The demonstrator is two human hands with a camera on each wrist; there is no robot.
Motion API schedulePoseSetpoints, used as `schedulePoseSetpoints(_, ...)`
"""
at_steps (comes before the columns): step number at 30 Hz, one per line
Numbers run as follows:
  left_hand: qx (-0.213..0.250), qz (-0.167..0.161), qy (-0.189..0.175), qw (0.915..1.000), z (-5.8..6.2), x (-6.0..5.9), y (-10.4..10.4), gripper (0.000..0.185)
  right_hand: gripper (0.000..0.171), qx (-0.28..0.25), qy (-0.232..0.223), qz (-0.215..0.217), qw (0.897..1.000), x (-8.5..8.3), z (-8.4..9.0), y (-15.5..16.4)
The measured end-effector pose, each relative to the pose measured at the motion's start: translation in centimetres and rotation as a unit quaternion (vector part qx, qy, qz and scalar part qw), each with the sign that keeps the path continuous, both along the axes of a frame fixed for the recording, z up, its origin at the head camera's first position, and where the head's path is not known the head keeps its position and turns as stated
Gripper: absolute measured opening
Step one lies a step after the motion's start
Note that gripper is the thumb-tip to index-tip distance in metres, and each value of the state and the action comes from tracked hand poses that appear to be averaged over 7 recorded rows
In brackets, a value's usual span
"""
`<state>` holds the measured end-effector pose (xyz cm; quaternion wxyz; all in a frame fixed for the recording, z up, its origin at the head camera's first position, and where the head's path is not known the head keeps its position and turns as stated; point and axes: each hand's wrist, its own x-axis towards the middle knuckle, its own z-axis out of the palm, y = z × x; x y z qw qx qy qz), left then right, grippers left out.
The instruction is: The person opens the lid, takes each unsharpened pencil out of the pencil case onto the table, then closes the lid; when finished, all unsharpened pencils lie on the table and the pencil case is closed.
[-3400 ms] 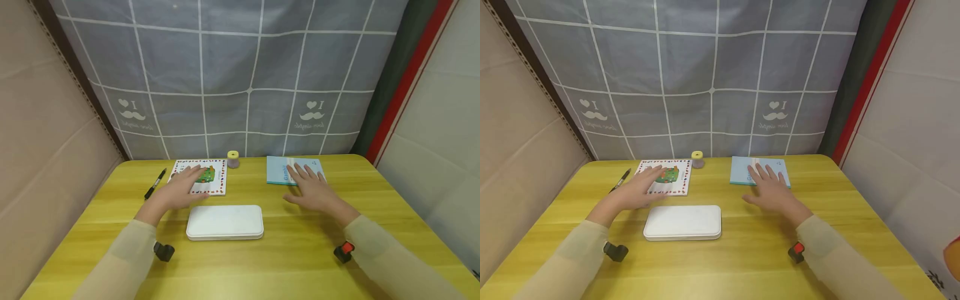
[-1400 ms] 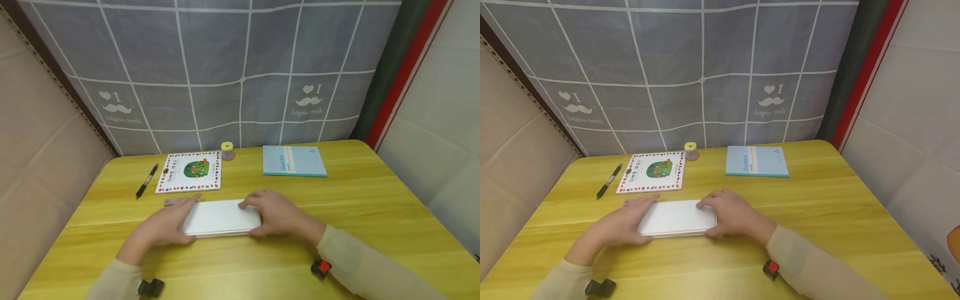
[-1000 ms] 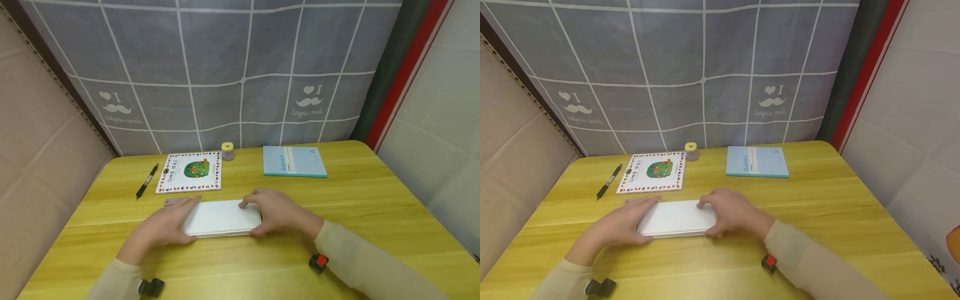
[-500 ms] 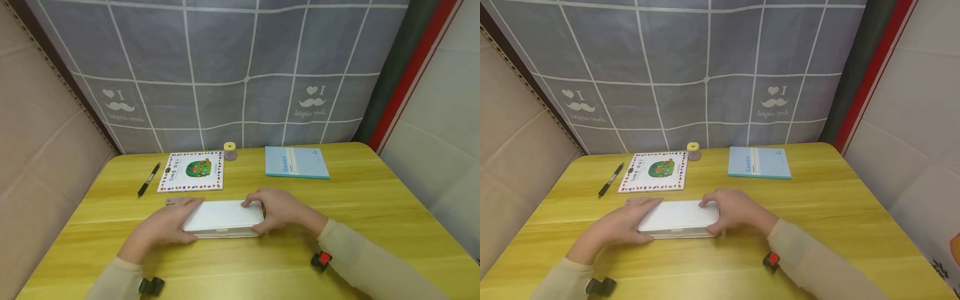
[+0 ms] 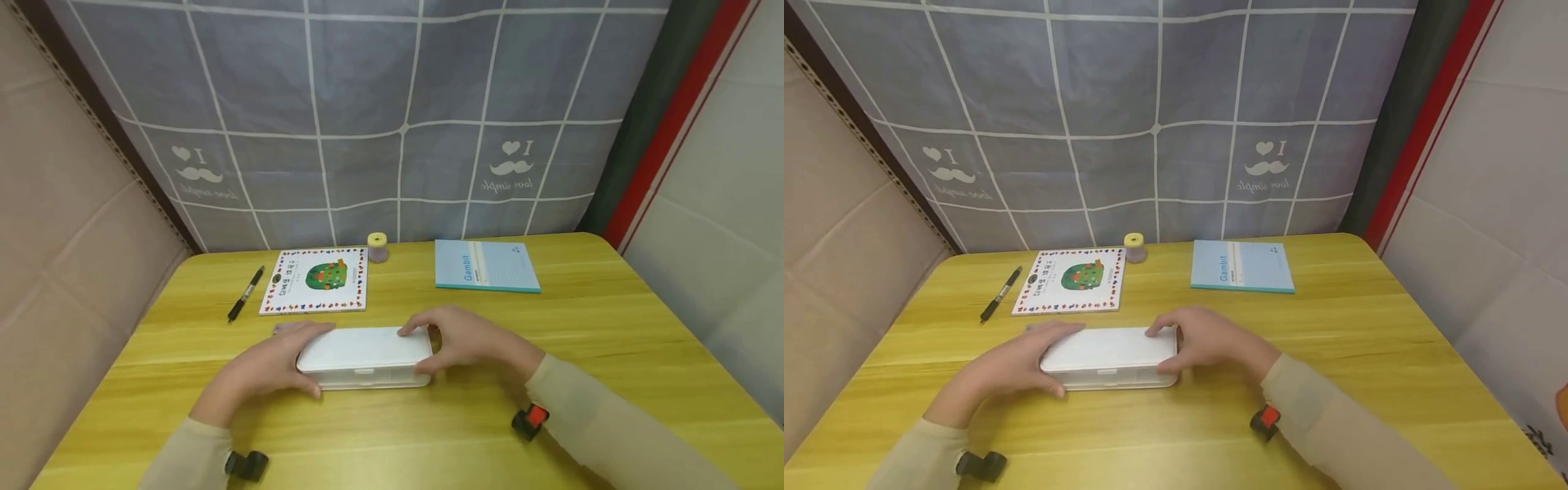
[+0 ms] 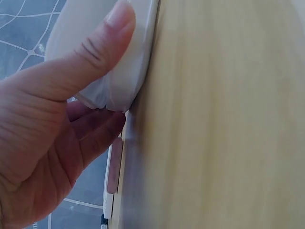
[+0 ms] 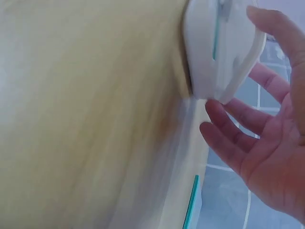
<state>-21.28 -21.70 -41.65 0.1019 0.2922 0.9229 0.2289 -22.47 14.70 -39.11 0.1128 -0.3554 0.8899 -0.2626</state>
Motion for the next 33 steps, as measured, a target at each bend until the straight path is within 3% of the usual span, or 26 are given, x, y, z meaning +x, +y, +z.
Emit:
schedulePoseSetpoints(4,0.021,0.005,-0.018,0.9996,-0.1,0.0,-0.1,0.116,0.048,-0.037,-0.040,-0.009,0.998,-0.4,0.0,0.7)
schedulePoseSetpoints(14,0.056,0.013,-0.045,0.9974,-0.1,-0.1,-0.8,0.114,0.048,-0.093,-0.025,0.010,0.995,-1.3,-0.4,1.2)
schedulePoseSetpoints(19,0.078,0.045,-0.073,0.9932,-0.3,0.1,-0.9,0.123,0.039,-0.100,-0.026,-0.029,0.994,-1.5,-0.5,1.2)
schedulePoseSetpoints(21,0.108,0.049,-0.099,0.9880,-0.3,0.1,-0.8,0.128,0.036,-0.112,-0.037,-0.059,0.991,-1.7,-0.5,1.0)
schedulePoseSetpoints(25,0.178,0.050,-0.153,0.9709,-0.2,0.3,-0.3,0.142,0.038,-0.167,-0.089,-0.103,0.977,-2.4,-0.9,0.7)
schedulePoseSetpoints(27,0.192,0.059,-0.162,0.9661,0.0,0.4,-0.1,0.151,0.042,-0.195,-0.121,-0.125,0.965,-2.7,-1.1,0.6)
schedulePoseSetpoints(33,0.159,0.089,-0.138,0.9736,0.6,0.4,0.5,0.162,0.051,-0.228,-0.189,-0.183,0.937,-3.3,-1.7,0.4)
